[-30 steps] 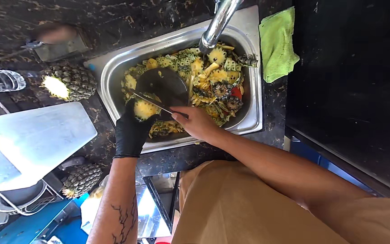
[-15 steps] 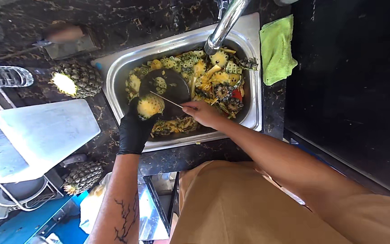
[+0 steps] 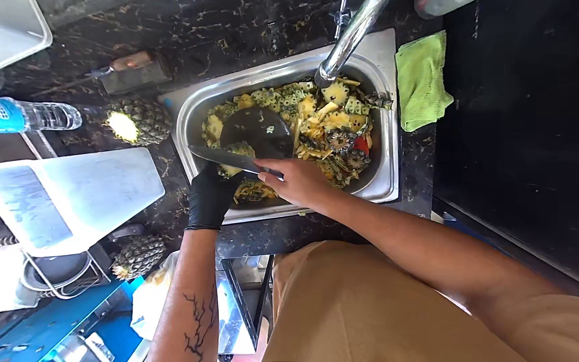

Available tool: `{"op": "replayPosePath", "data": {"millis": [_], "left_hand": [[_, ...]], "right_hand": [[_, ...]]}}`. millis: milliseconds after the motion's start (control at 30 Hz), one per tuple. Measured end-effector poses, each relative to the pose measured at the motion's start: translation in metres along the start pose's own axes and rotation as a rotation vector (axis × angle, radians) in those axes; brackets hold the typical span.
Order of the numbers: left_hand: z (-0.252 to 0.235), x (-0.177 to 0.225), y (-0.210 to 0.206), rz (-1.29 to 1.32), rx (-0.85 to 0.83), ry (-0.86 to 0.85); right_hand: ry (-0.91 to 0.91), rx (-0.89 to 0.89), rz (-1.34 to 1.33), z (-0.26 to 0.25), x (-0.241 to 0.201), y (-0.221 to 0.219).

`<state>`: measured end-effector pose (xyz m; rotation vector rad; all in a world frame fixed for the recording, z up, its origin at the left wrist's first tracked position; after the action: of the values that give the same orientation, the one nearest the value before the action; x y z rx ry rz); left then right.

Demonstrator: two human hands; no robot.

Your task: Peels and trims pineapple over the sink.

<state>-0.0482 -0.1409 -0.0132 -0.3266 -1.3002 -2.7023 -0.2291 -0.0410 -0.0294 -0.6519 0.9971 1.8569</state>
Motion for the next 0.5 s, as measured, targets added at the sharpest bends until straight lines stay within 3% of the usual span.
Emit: {"op": "replayPosePath", "data": {"millis": [300,500], "left_hand": [[-0.004,-0.001,0.000,-0.020,-0.011,-0.005],[-0.003,0.002,0.000,-0.004,-0.010,-0.009]], "right_hand": [[-0.002,-0.045,-0.050,-0.025,-0.006,-0.009],[-0.110,-0.015,-0.060,0.007,0.023,-0.003]]}}
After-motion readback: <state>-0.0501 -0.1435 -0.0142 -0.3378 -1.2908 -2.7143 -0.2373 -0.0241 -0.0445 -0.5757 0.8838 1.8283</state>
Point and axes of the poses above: each hand's wrist, its own z-axis away from the middle knuckle, its own y-axis out of the back of the hand, x = y × z, the point moved 6 cm from there along -z, towards the middle knuckle, and after that the axes turned 1 degree about -y, right-handed, at the moved point
